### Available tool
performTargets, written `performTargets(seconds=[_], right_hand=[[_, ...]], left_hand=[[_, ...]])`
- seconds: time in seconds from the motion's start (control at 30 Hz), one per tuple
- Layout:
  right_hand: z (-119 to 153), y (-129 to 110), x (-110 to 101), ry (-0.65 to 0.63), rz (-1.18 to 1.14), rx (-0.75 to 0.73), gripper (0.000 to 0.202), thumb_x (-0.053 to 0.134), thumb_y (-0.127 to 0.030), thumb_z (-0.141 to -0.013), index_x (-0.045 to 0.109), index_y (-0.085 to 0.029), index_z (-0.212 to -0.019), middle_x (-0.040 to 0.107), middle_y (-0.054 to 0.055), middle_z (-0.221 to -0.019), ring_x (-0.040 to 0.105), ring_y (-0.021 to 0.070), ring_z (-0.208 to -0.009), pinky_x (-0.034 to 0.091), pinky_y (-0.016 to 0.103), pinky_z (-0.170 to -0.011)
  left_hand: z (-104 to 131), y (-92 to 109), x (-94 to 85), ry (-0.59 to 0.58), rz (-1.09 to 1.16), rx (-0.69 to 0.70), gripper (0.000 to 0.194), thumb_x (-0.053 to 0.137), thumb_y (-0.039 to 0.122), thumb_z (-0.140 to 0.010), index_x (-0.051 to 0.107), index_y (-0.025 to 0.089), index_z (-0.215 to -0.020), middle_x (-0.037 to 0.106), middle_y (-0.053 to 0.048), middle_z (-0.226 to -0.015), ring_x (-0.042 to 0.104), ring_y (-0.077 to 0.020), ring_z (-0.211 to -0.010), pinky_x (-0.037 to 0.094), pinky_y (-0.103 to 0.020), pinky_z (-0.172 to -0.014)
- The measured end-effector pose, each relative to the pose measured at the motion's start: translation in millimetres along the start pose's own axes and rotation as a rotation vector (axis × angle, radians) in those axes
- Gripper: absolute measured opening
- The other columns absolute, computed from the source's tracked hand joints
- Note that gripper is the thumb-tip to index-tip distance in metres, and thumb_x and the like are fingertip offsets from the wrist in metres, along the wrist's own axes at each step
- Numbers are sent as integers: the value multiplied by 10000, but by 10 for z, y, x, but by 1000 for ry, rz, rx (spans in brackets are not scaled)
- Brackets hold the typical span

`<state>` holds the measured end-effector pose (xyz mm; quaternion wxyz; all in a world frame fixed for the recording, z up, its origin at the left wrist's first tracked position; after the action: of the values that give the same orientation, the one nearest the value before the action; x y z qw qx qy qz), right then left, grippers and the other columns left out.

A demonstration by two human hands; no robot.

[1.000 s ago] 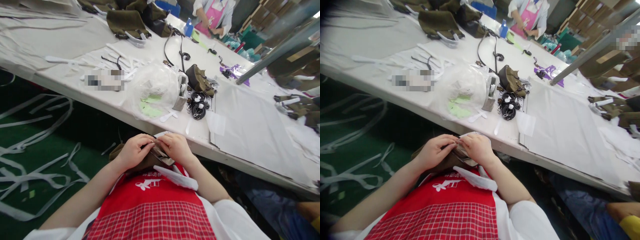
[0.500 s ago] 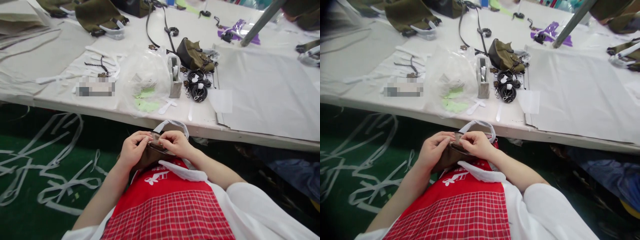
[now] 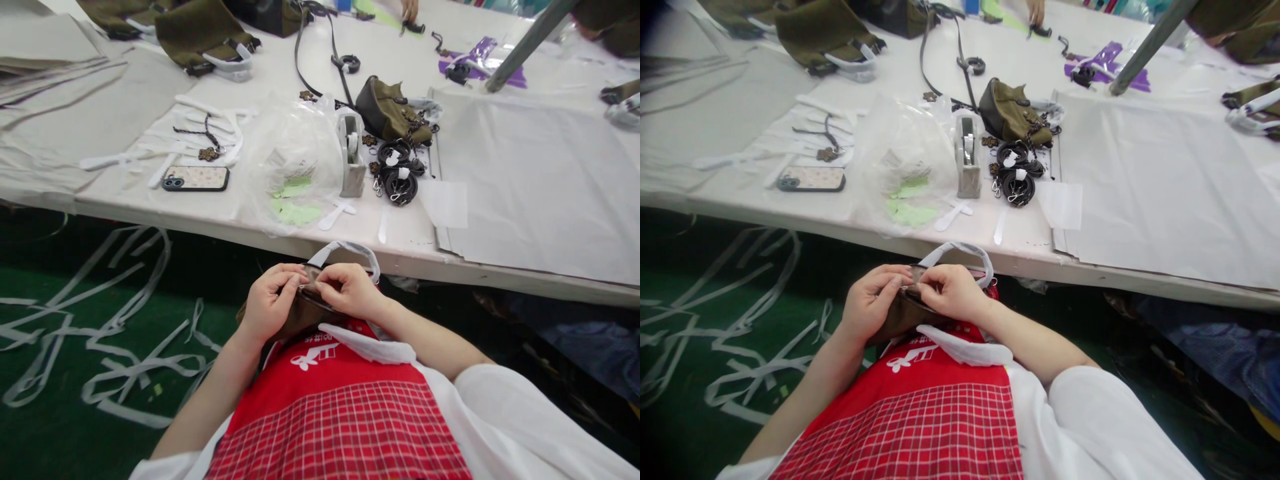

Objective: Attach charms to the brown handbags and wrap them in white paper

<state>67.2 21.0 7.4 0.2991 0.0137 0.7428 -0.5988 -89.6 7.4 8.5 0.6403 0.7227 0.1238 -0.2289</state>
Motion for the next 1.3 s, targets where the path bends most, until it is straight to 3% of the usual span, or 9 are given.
performTargets(seconds=[0.17,0.4,0.63,0.83,0.9,1.0,1.1,1.3], right_hand=[[3,-44,47,-30,49,-48,137,586,-146,-800,658,-176,-687,612,-17,-633,522,101,-591,369,206,-582],[15,-55,42,-17,18,-68,106,609,-152,-800,680,-161,-722,628,-12,-638,505,87,-568,359,196,-564],[49,-56,-19,58,-8,-34,130,595,-149,-802,677,-154,-702,631,-6,-629,514,91,-561,373,196,-554],[50,-48,103,-161,39,-43,175,576,-212,-885,718,-179,-788,675,-15,-664,568,91,-590,377,195,-581],[55,-47,35,-141,-8,-39,182,565,-244,-909,723,-184,-844,700,-7,-717,600,99,-629,400,195,-604],[63,-30,-187,69,-131,-2,205,535,-272,-928,700,-173,-860,708,17,-780,624,121,-694,441,214,-641],[83,-23,-299,225,-157,22,198,524,-260,-922,673,-167,-828,687,23,-762,610,128,-689,449,229,-639],[64,-53,-89,165,-22,12,147,578,-199,-838,671,-163,-731,645,8,-653,556,111,-592,410,221,-583]], left_hand=[[103,210,-56,55,-193,202,189,527,147,-843,689,153,-940,672,-105,-1068,613,-232,-1056,496,-380,-953],[91,207,-90,1,-204,230,212,494,97,-823,675,166,-911,652,-86,-1055,603,-223,-1039,492,-368,-932],[-19,270,-75,-208,-341,181,152,539,213,-834,675,171,-889,611,-84,-1027,580,-230,-985,480,-377,-889],[-126,383,-50,-368,-410,214,105,597,258,-823,691,212,-813,613,-46,-961,569,-214,-956,469,-365,-892],[-139,385,-54,-375,-392,221,92,611,261,-823,690,216,-806,622,-40,-947,572,-209,-947,475,-355,-873],[-150,355,-61,-312,-426,220,84,620,235,-819,688,211,-776,646,-37,-921,585,-211,-920,474,-374,-870],[-145,326,-82,-165,-429,202,113,596,224,-846,692,194,-793,662,-49,-928,609,-205,-903,488,-366,-857],[-39,326,-139,131,-378,175,125,581,192,-851,672,166,-768,690,-68,-926,659,-182,-880,525,-301,-822]])
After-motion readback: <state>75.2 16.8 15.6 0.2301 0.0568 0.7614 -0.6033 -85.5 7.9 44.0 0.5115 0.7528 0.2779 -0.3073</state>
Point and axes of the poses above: each hand's wrist, its own z-axis away from the middle knuckle, its own x-axis out of the palm, y = z × x, the point moved 6 cm from there along -z, towards the middle knuckle
